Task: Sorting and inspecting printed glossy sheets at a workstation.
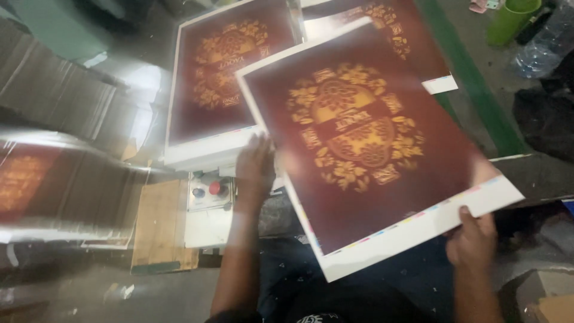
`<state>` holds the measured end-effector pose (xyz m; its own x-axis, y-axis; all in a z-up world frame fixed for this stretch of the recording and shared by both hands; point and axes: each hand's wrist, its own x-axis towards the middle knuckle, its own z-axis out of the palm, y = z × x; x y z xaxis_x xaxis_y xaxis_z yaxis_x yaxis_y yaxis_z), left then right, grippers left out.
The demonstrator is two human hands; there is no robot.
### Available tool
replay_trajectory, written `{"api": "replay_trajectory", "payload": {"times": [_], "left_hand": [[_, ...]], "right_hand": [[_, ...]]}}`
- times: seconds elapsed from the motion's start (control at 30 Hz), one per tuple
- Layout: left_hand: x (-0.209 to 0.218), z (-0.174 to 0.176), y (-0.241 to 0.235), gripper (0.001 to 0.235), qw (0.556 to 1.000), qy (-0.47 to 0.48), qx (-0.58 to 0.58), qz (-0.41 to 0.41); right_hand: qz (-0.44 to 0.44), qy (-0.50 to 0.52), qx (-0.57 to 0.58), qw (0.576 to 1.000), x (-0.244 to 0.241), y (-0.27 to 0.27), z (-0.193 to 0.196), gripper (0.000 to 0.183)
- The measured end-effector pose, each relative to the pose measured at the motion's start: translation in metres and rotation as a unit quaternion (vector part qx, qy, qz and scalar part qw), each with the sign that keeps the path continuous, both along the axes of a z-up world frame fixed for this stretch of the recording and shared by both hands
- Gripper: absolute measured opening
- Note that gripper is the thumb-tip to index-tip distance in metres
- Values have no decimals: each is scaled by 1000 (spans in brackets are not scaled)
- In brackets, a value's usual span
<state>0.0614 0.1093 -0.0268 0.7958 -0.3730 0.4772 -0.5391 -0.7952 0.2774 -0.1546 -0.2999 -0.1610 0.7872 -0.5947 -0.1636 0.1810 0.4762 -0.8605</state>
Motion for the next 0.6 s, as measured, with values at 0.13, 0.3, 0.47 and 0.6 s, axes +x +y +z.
{"api": "replay_trajectory", "payload": {"times": [0.13,0.3,0.47,0.6], "left_hand": [[40,-11,12,64,990,-128,50,27],[57,-20,13,89,987,-43,130,80],[66,-13,24,74,986,-70,135,61],[84,3,39,67,982,-62,180,-3]], "right_hand": [[-36,-68,-39,996,-23,-37,-29,46],[-53,-73,-67,994,-37,-50,-21,47],[-83,-20,-94,992,-49,-44,-7,41],[-87,-18,-110,990,-46,-43,2,40]]}}
